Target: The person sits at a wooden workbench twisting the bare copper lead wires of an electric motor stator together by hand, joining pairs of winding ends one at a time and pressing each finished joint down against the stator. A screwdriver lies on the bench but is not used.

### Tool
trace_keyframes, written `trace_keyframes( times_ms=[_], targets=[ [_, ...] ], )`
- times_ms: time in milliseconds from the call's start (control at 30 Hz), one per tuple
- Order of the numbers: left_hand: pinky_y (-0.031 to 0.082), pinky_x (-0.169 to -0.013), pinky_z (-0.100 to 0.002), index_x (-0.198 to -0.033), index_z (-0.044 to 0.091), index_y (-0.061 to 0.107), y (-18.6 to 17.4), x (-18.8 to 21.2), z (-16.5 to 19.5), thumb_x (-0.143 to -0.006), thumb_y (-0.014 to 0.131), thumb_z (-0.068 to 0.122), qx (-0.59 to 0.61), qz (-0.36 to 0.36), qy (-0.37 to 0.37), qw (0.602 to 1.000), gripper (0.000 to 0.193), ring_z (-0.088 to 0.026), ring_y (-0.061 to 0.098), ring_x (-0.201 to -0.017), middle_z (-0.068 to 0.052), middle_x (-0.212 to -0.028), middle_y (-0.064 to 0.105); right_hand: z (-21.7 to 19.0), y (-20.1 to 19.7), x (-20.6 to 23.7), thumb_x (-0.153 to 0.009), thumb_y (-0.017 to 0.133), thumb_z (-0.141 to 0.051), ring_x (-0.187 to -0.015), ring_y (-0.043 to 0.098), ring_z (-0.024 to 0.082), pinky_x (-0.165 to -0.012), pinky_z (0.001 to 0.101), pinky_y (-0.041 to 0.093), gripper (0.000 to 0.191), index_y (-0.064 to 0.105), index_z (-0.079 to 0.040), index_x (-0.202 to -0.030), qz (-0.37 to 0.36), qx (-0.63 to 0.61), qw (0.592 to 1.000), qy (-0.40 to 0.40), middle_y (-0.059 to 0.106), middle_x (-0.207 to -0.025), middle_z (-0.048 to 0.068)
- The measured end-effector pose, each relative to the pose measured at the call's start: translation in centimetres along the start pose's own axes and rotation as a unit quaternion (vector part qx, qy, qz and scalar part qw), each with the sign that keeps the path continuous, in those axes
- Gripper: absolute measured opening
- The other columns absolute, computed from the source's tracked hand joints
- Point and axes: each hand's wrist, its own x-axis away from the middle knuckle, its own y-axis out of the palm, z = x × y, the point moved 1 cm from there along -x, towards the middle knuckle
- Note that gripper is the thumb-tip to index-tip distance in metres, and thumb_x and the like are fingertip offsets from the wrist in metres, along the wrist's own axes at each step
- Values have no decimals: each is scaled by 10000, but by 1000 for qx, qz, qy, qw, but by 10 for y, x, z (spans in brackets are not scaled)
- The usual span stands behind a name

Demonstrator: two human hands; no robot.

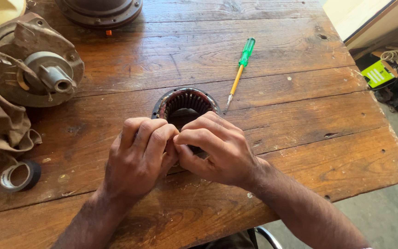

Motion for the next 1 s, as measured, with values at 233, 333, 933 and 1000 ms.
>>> trace_keyframes(
  times_ms=[233, 333, 933, 1000],
  targets=[
    [581, -811, -381, -1078, 29, 641, 2, 2, 1, -875, 813, 104, 0, 2, 2, 1000, 276, -271, 609, -1024, -91, -1061, 640, 2, -1, -4, -937, 770, -33, -937, 720, 177, -784, 311, 639, 165, 685, -65, -1075, 5, 36, 998, 53, 665, -1072, 90],
    [582, -814, -376, -1061, 33, 631, 3, 2, 3, -881, 814, 102, 14, 14, 1, 1000, 266, -269, 608, -1014, -90, -1051, 638, 2, -4, -3, -916, 778, -46, -902, 712, 154, -735, 293, 622, 163, 724, -79, -1066, 7, 33, 996, 84, 649, -1057, 81],
    [562, -831, -404, -1104, 38, 639, 3, 2, 4, -915, 776, 147, -10, -6, -31, 999, 258, -293, 599, -1046, -108, -1063, 628, -8, -4, -5, -928, 790, -13, -881, 739, 189, -750, 326, 643, 237, 670, -20, -1132, 0, 16, 1000, -19, 704, -1043, 105],
    [564, -827, -399, -1113, 33, 638, 3, 3, 4, -919, 773, 139, -10, -4, -33, 999, 259, -292, 602, -1049, -108, -1071, 632, -10, -4, -5, -933, 784, -7, -855, 738, 171, -725, 321, 644, 226, 674, -25, -1129, 4, 25, 1000, 2, 709, -1022, 95]
  ],
)
